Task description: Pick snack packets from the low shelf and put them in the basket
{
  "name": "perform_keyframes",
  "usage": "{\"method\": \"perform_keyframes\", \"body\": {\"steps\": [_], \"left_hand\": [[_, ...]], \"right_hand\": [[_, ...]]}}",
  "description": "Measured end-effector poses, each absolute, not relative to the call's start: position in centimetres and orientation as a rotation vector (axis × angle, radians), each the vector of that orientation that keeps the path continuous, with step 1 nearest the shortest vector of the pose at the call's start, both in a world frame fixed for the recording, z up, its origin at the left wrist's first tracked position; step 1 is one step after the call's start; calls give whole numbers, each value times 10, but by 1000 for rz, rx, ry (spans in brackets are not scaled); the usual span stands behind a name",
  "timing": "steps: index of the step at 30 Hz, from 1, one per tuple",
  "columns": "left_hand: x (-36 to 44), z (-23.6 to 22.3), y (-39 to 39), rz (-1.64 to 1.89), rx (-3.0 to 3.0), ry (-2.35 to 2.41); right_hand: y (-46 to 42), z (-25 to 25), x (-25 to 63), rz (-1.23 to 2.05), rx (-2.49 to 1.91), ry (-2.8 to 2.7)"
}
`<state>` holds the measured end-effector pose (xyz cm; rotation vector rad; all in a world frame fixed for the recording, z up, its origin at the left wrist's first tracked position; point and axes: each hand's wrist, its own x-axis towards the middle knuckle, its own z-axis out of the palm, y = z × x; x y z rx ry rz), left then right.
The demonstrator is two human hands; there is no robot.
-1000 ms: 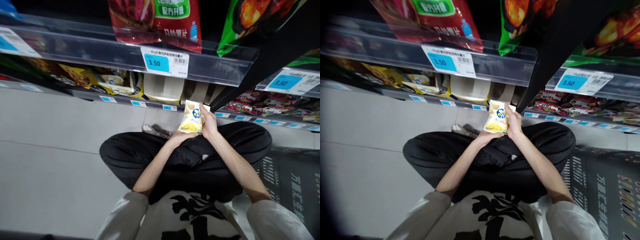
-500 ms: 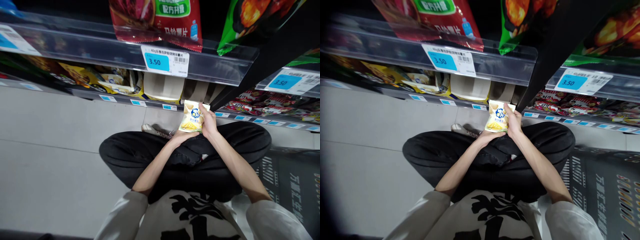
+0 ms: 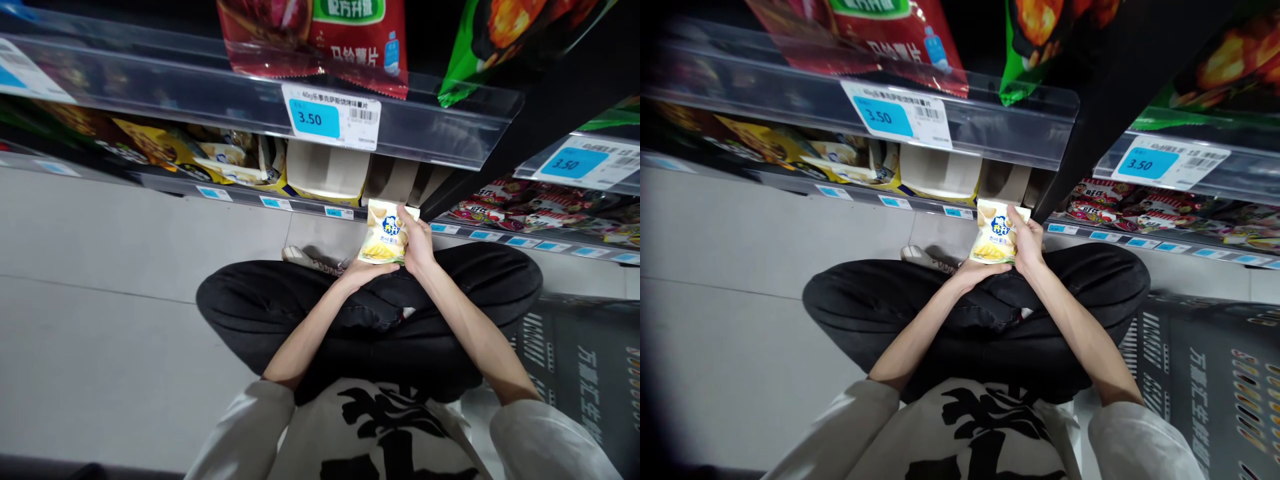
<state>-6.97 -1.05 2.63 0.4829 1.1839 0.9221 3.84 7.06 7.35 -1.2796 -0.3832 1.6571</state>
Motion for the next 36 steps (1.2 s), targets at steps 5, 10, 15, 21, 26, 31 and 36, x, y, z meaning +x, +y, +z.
{"method": "perform_keyframes", "body": {"steps": [5,10,15,21,26,31,36], "left_hand": [[-70,26,-11,907,492,1201],[-69,28,-11,917,506,1180],[-69,28,-11,908,495,1200],[-69,26,-11,916,486,1201],[-69,24,-12,926,490,1199],[-69,22,-12,918,498,1202],[-69,24,-12,926,485,1192]], "right_hand": [[70,74,38,1661,-1273,-386],[70,75,38,1664,-1272,-378],[70,72,38,1661,-1271,-387],[70,73,38,1654,-1276,-399],[70,75,37,1662,-1282,-402],[70,74,38,1666,-1274,-405],[69,74,37,1665,-1285,-413]]}}
